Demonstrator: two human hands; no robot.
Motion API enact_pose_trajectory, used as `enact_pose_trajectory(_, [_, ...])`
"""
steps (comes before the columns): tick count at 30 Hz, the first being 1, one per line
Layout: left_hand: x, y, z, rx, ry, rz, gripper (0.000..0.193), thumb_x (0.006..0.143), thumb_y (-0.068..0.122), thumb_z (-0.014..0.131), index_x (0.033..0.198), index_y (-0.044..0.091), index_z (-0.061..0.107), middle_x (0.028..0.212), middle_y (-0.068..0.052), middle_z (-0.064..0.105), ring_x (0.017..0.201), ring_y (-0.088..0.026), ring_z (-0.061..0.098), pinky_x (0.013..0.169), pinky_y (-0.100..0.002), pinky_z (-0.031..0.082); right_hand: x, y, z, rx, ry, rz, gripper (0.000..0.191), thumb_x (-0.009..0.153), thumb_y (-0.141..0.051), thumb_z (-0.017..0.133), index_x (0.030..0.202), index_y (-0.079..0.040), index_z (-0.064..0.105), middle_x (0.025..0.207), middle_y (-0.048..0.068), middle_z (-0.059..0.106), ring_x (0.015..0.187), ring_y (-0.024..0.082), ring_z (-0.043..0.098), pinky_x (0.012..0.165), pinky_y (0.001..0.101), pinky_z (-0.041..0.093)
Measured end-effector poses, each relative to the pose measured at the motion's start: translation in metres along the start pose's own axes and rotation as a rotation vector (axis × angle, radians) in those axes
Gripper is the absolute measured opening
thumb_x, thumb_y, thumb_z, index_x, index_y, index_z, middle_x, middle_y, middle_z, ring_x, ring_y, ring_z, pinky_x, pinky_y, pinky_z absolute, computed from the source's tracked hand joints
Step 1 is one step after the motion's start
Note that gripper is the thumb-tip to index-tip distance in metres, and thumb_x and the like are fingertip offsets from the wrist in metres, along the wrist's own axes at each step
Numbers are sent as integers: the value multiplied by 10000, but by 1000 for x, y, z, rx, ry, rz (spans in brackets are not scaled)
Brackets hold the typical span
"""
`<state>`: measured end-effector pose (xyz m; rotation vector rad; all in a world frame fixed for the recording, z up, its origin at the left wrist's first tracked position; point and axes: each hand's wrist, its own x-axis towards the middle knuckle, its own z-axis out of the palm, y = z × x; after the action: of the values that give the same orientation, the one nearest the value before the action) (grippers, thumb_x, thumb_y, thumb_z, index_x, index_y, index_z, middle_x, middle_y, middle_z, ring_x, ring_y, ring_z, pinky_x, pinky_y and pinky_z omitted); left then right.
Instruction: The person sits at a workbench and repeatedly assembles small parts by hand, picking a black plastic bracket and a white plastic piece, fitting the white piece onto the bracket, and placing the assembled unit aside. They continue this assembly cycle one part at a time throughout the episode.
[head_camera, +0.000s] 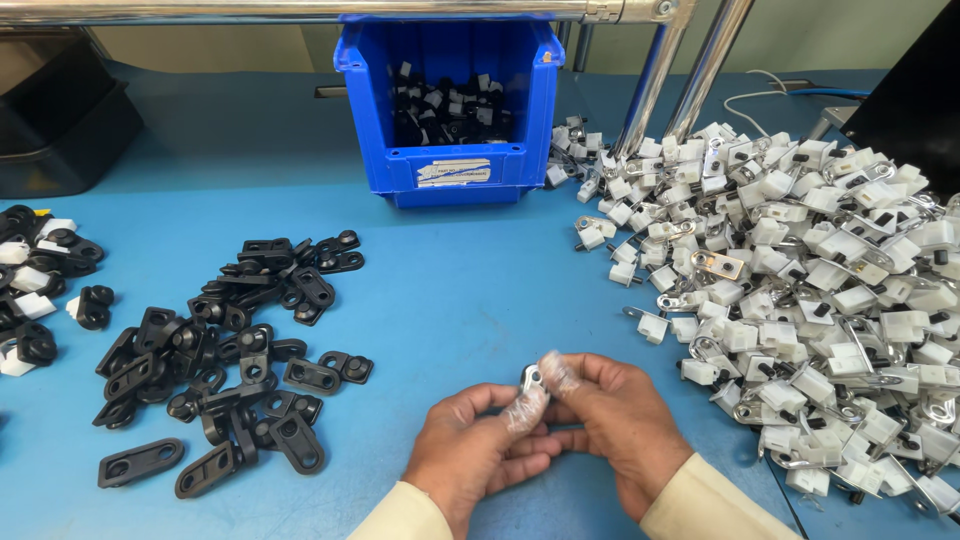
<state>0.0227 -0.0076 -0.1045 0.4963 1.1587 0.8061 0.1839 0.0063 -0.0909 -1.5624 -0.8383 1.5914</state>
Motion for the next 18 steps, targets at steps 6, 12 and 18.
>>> enact_pose_trajectory(6, [-1,2,11,264,87,63,386,865,217,820,1158,-5,702,893,-129,779,715,-185,774,639,-290,651,23,9,-11,-116,15,-109,195,895,-155,674,965,4,762,773,79,760,668,154,668,556,296,498])
enact_pose_trajectory(12, [-5,6,13,351,84,81,378,849,215,810,1143,-10,732,864,-121,782,688,-172,770,610,-275,640,24,4,-18,20,-19,-30,285,945,-270,626,962,-7,732,743,84,720,613,160,634,494,293,494])
enact_pose_trajectory(18, [-5,8,14,427,65,91,354,865,174,812,1154,-8,722,854,-123,787,699,-173,778,605,-265,638,27,-4,-22,-363,-98,-180,234,907,-229,706,941,-5,764,703,59,733,550,116,629,455,260,489])
